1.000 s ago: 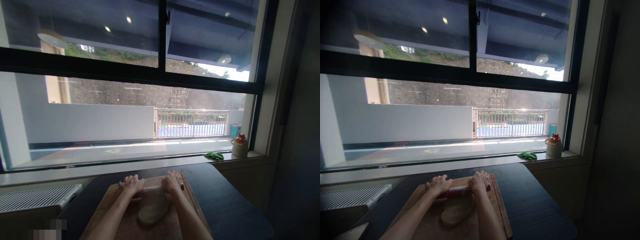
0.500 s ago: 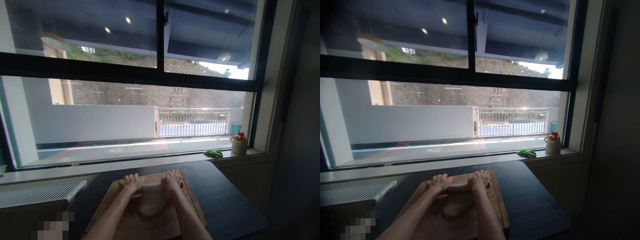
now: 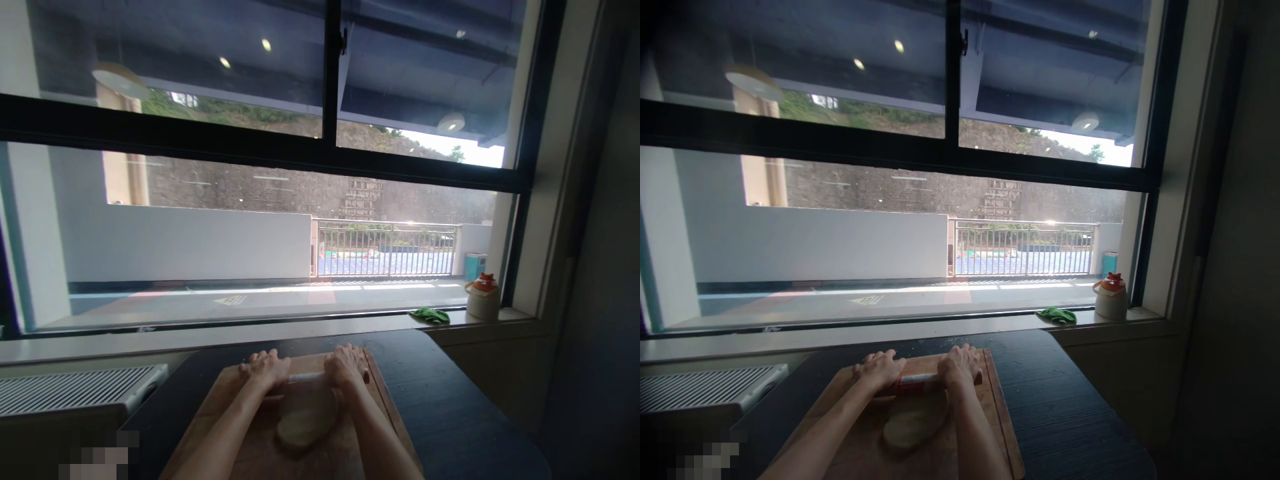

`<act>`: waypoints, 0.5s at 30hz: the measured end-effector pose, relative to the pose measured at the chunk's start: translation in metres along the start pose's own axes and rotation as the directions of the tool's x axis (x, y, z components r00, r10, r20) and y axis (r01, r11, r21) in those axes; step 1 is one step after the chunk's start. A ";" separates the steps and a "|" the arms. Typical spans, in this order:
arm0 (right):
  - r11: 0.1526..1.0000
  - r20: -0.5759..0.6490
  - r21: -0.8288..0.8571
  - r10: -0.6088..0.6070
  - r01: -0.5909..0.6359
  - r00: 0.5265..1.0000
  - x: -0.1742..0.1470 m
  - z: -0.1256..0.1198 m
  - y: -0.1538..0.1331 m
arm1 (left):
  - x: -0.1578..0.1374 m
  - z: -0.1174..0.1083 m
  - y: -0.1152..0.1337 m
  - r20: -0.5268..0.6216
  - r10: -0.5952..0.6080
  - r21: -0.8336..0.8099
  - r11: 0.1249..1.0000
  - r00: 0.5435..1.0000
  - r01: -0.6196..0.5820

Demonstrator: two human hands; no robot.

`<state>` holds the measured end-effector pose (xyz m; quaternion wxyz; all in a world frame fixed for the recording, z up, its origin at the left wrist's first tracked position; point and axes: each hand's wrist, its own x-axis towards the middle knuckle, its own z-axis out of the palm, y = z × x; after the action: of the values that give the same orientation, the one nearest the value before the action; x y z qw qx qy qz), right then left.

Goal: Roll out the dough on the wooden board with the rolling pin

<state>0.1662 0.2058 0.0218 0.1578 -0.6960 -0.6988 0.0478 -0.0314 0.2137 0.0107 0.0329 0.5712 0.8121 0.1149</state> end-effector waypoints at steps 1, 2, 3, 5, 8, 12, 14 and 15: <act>1.000 -0.021 0.003 0.014 -0.014 1.000 -0.003 0.000 0.000 | -0.003 -0.001 -0.001 -0.007 0.006 0.003 1.000 1.000 -0.006; 1.000 -0.043 0.007 0.024 -0.024 0.999 -0.006 0.000 0.000 | -0.006 -0.002 -0.001 -0.016 0.012 0.008 1.000 1.000 -0.012; 1.000 -0.060 0.009 0.025 -0.025 0.998 -0.010 0.000 0.001 | -0.010 -0.003 -0.001 -0.025 0.017 0.013 1.000 1.000 -0.017; 1.000 -0.087 0.013 0.018 -0.017 0.996 -0.015 0.000 0.002 | -0.018 -0.005 -0.001 -0.042 0.018 0.024 1.000 0.999 -0.017; 1.000 -0.108 0.016 0.003 -0.002 0.994 -0.021 0.001 0.003 | -0.027 -0.008 0.000 -0.053 0.007 0.033 0.999 0.999 -0.006; 1.000 -0.112 0.022 -0.001 0.003 0.994 -0.022 0.001 0.003 | -0.029 -0.008 0.000 -0.045 0.009 0.038 0.999 0.999 -0.008; 1.000 -0.106 0.027 0.000 0.003 0.994 -0.020 0.001 0.003 | -0.026 -0.007 -0.001 -0.042 0.011 0.041 0.999 0.999 -0.010; 1.000 -0.100 0.030 0.001 0.002 0.995 -0.018 0.001 0.003 | -0.023 -0.006 -0.001 -0.042 0.012 0.041 0.999 0.999 -0.010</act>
<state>0.1684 0.1878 0.0171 0.2032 -0.6948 -0.6894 0.0233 -0.0255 0.1907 0.0141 0.0036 0.5738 0.8115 0.1104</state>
